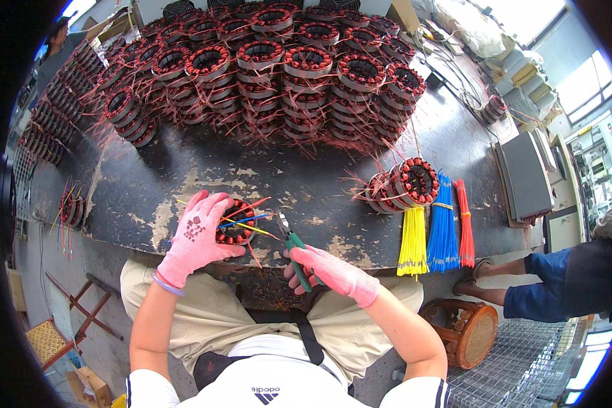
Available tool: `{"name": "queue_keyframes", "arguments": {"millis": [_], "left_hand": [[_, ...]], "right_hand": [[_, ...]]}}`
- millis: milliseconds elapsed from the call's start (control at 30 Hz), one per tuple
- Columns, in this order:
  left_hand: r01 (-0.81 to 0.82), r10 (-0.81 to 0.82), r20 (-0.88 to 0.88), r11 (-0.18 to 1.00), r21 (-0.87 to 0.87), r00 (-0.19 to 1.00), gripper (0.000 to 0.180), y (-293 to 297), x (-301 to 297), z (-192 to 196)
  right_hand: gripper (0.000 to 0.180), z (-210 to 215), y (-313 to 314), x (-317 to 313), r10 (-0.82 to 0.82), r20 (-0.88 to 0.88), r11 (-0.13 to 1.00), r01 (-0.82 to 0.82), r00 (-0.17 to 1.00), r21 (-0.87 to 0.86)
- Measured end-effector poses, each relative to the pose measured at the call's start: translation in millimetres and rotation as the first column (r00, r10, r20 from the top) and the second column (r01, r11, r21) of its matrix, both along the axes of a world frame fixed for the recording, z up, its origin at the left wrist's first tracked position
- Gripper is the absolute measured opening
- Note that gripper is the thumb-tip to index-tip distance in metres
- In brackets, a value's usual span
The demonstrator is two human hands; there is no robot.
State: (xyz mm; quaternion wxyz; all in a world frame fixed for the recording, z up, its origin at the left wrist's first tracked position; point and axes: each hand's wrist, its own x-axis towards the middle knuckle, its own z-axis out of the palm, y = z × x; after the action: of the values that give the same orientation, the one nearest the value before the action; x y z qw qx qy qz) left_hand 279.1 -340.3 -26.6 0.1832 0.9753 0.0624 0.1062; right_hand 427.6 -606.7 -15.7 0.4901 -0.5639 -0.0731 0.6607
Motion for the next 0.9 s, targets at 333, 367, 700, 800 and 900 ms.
{"name": "queue_keyframes", "arguments": {"millis": [333,367,700,800,900], "left_hand": [[-0.153,0.161,-0.08,0.984,0.094,0.984,0.097,-20,-4,4],[-0.163,0.172,-0.094,0.982,0.1,0.981,0.097,-21,-5,5],[-0.098,0.097,-0.026,0.994,-0.048,0.995,0.089,-13,-3,2],[-0.207,0.204,-0.055,0.977,-0.045,0.977,0.09,-20,-2,-1],[-0.247,0.244,-0.056,0.967,-0.059,0.968,0.099,-23,-6,-4]], "right_hand": [[0.05,0,7,-7,-0.02,0.194,1.0,0.021,0.981,-0.004],[0.049,0,8,-6,-0.035,0.178,0.999,0.033,0.983,0.013],[0.052,0,-26,7,-0.068,-0.252,0.997,0.074,0.965,0.015],[0.053,-1,-31,-2,-0.035,-0.268,0.997,0.053,0.963,0.058],[0.054,-2,-24,-4,-0.025,-0.228,0.999,0.033,0.973,0.032]]}}
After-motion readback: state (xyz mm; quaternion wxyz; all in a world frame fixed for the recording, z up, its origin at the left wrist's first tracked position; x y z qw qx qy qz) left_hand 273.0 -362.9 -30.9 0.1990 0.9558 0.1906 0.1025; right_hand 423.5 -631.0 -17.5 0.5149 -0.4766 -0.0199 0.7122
